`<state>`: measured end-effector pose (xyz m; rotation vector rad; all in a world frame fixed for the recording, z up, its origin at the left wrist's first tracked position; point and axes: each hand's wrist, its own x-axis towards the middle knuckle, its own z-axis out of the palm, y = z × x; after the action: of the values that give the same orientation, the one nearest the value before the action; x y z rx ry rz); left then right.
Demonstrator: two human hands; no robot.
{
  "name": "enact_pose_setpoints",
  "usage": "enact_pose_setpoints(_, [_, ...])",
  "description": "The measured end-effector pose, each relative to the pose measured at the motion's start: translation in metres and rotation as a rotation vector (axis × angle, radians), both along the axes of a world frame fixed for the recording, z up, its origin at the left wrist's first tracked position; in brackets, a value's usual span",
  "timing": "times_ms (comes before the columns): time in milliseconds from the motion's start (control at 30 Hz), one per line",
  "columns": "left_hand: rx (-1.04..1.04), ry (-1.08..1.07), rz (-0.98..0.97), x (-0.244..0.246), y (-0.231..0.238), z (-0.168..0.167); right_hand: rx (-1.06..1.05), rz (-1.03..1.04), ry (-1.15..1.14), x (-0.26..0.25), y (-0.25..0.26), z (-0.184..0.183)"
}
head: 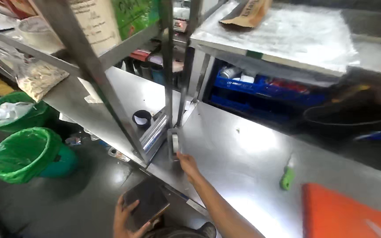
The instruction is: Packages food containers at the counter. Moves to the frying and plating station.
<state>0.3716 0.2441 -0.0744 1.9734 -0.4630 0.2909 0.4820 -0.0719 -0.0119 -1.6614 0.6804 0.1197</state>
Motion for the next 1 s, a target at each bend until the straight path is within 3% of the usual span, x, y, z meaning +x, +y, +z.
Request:
enact_pose_setpoints(100, [-0.016,0.003,-0.019,0.018,0.023,-0.007,-0.171,-0.105,-0.085,0.014,0.018,0.003])
enact_pose_setpoints(200, [-0.045,-0.004,-0.035,0.041,0.028,-0.015,-0.385,-0.137,-0.145,-0.015,0.036,0.020])
enact_pose_setpoints(300, [-0.061,-0.011,-0.086,0.062,0.026,-0.017,-0.643,-0.057,-0.064,-0.046,0.053,-0.003])
enact_pose_setpoints(400, [-0.073,-0.011,-0.108,0.080,0.019,-0.014,-0.987,-0.001,-0.040,-0.046,0.030,-0.028])
enact_pose_setpoints(467, [-0.054,-0.017,-0.106,0.081,0.015,-0.008,-0.799,-0.034,0.036,-0.050,0.004,-0.023])
enact_pose_setpoints(533, [-0.035,-0.024,-0.107,0.081,0.009,0.001,-0.386,-0.115,0.019,-0.062,-0.008,-0.003])
enact_pose_setpoints(633, [-0.008,-0.062,-0.102,0.073,-0.008,0.017,0.215,-0.081,-0.072,-0.098,0.015,0.047])
enact_pose_setpoints(700, [0.020,-0.103,-0.108,0.069,-0.026,0.028,0.368,0.040,-0.168,-0.118,0.039,0.067])
enact_pose_setpoints(767, [0.019,-0.142,-0.123,0.067,-0.048,0.040,0.290,0.078,-0.175,-0.128,0.055,0.067])
enact_pose_setpoints(833, [-0.004,-0.158,-0.156,0.067,-0.070,0.053,0.048,0.038,-0.144,-0.137,0.057,0.051])
enact_pose_setpoints(1000, [-0.111,-0.052,-0.208,0.054,-0.129,0.066,-0.495,-0.087,-0.166,-0.169,0.015,0.044])
